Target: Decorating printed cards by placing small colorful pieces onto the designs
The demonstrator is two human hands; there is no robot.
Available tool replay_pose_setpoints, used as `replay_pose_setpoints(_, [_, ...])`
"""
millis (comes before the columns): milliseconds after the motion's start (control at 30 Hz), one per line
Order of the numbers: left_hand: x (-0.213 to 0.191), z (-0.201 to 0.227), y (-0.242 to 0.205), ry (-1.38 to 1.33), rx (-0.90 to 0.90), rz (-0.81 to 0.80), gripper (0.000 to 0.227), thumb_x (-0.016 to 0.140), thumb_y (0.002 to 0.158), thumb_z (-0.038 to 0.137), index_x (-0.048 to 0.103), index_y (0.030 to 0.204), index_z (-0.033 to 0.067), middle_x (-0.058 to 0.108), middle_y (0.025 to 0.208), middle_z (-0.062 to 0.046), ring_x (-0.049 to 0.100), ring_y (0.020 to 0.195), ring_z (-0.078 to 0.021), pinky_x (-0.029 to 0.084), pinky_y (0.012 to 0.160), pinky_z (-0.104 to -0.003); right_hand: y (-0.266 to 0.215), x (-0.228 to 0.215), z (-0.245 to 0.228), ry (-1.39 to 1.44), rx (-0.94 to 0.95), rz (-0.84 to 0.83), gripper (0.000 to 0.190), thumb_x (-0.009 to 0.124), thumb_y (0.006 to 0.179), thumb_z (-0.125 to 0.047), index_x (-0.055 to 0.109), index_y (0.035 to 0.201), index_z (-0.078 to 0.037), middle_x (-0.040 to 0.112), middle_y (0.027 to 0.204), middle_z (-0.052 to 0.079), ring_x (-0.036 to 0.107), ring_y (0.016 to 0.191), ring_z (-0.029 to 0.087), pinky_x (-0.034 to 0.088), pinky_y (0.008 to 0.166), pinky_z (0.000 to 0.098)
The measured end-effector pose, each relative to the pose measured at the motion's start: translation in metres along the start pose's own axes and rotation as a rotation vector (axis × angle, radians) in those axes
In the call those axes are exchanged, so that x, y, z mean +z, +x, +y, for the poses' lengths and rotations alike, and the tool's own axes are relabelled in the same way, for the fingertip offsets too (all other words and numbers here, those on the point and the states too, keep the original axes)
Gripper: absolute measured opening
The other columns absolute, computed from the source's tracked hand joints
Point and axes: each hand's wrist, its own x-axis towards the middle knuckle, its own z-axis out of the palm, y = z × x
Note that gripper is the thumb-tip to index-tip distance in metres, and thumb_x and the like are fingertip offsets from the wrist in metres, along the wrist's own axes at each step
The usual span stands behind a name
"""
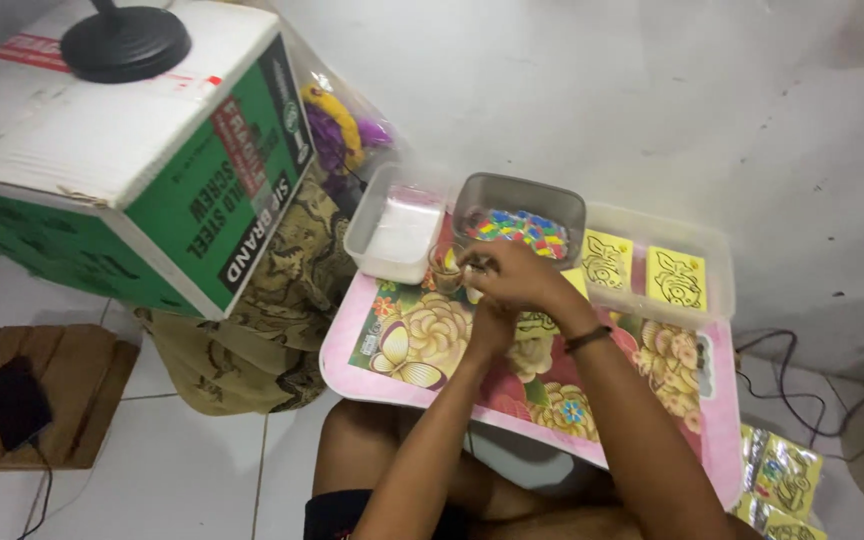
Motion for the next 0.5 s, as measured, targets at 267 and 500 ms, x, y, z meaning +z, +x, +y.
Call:
replay_pose_setpoints(267, [0.000,0.020,0.000,0.903,0.549,0.060,0.017,0.057,0.094,0.012,0.073,0.089,0.0076,0.062,0.069,-0.014,0.063,0.069,-0.0338,0.048,0.074,-0.043,0.064,0.038,0.025,-0.330,0.216,-0.361,0.073,0.073,0.074,-0.056,0.065,0.133,-0.015,0.064,0.133,0.020,0.060,0.126,0.041,0.049,0.108,0.0491])
replay_pose_setpoints(500, [-0.003,0.109,-0.019,0.491,0.205,0.081,0.018,0.059,0.095,0.015,0.067,0.087,0.0003,0.067,0.078,-0.024,0.066,0.079,-0.0457,0.048,0.078,-0.049,0.065,0.025,0.002,-0.287,0.155,-0.393,0.045,0.066,0.084,-0.038,0.073,0.123,-0.017,0.070,0.126,0.021,0.062,0.124,0.042,0.049,0.105,0.0495])
